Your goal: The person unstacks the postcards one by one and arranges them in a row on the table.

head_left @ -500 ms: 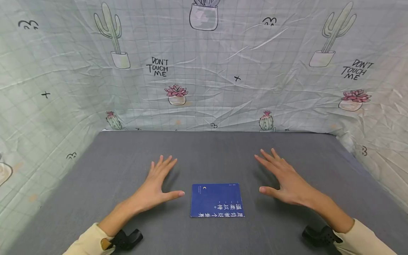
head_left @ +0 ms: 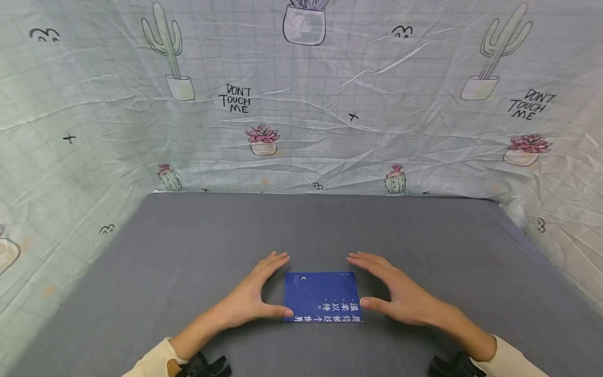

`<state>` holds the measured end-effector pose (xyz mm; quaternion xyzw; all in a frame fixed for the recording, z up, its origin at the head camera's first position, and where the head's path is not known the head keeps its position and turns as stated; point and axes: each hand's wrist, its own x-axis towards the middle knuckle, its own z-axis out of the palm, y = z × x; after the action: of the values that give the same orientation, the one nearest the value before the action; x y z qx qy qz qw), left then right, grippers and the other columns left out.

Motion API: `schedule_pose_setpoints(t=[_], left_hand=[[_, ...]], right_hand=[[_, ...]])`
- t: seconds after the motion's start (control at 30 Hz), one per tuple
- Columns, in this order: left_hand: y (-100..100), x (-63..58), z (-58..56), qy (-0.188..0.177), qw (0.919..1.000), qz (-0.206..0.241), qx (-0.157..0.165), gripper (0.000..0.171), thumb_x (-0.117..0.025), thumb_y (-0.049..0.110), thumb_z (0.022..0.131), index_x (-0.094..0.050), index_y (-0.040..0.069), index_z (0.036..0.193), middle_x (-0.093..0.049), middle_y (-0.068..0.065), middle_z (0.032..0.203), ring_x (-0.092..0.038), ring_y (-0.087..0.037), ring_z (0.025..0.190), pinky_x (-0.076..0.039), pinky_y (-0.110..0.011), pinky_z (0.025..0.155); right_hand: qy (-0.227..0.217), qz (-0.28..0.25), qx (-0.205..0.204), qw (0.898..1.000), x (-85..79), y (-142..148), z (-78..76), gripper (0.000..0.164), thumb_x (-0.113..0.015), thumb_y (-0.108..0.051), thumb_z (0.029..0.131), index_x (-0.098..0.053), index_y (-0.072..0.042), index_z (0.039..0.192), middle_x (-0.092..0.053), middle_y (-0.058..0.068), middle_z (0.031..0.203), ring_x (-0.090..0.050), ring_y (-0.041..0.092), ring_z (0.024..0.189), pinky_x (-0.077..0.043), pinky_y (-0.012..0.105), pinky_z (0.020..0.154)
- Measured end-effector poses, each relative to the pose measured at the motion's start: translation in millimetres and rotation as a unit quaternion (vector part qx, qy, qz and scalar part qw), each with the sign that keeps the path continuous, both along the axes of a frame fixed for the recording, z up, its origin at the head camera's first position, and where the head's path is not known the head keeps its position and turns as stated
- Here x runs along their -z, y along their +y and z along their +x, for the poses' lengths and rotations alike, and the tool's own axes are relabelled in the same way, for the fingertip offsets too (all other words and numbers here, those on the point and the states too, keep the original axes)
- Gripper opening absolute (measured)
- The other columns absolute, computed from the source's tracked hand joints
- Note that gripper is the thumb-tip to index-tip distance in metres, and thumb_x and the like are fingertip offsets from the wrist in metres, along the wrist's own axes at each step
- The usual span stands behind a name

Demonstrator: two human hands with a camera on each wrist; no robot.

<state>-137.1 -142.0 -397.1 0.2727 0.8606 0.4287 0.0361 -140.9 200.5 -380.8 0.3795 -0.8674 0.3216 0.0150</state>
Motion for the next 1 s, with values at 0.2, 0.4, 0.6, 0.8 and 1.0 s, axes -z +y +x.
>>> schedule_pose_setpoints(t=[0.2,0.4,0.6,0.8,1.0], left_hand=[[0.0,6.3,0.4,0.007,0.9995,-0.029,0.013,0.102,-0.085,0.047,0.065,-0.036,0.009,0.147,-0.029,-0.009,0.154,-0.014,-0.034,0.143,-0.018,-0.060,0.108],[-0.9,7.1,2.6,0.024,0.9978,-0.058,0.020,0.105,-0.087,0.045,0.063,-0.036,0.007,0.147,-0.031,-0.010,0.153,-0.014,-0.033,0.143,-0.013,-0.054,0.112],[-0.5,9.8,3.1,0.032,0.9965,-0.073,0.027,0.106,-0.086,0.048,0.063,-0.035,0.007,0.147,-0.031,-0.008,0.153,-0.014,-0.030,0.143,-0.012,-0.051,0.113],[0.0,12.1,2.9,0.035,0.9961,-0.078,0.022,0.107,-0.085,0.050,0.064,-0.033,0.010,0.148,-0.030,-0.008,0.153,-0.014,-0.029,0.143,-0.012,-0.051,0.113],[-1.0,10.6,4.0,0.029,0.9963,-0.080,0.015,0.107,-0.085,0.049,0.064,-0.033,0.010,0.149,-0.029,-0.011,0.153,-0.015,-0.030,0.143,-0.014,-0.053,0.112]], right_hand=[[-0.023,-0.001,0.001,1.000,12.7,-15.0,3.2,0.070,-0.071,-0.037,0.085,-0.040,-0.021,0.146,-0.036,0.003,0.149,-0.033,0.020,0.135,-0.038,0.057,0.097],[-0.024,0.011,-0.002,1.000,19.0,-26.1,3.0,0.078,-0.072,-0.049,0.081,-0.041,-0.019,0.145,-0.034,0.005,0.149,-0.030,0.022,0.136,-0.036,0.056,0.100],[-0.007,0.020,0.001,1.000,22.5,-24.6,5.1,0.085,-0.076,-0.053,0.075,-0.041,-0.018,0.145,-0.033,0.006,0.149,-0.028,0.025,0.136,-0.037,0.055,0.099],[-0.003,0.045,-0.009,0.999,23.6,-20.6,4.4,0.088,-0.073,-0.056,0.076,-0.038,-0.018,0.146,-0.030,0.007,0.150,-0.025,0.024,0.135,-0.038,0.054,0.098],[-0.009,0.055,-0.006,0.998,23.0,-21.9,2.7,0.084,-0.071,-0.056,0.078,-0.039,-0.019,0.146,-0.032,0.004,0.148,-0.026,0.020,0.134,-0.038,0.052,0.099]])
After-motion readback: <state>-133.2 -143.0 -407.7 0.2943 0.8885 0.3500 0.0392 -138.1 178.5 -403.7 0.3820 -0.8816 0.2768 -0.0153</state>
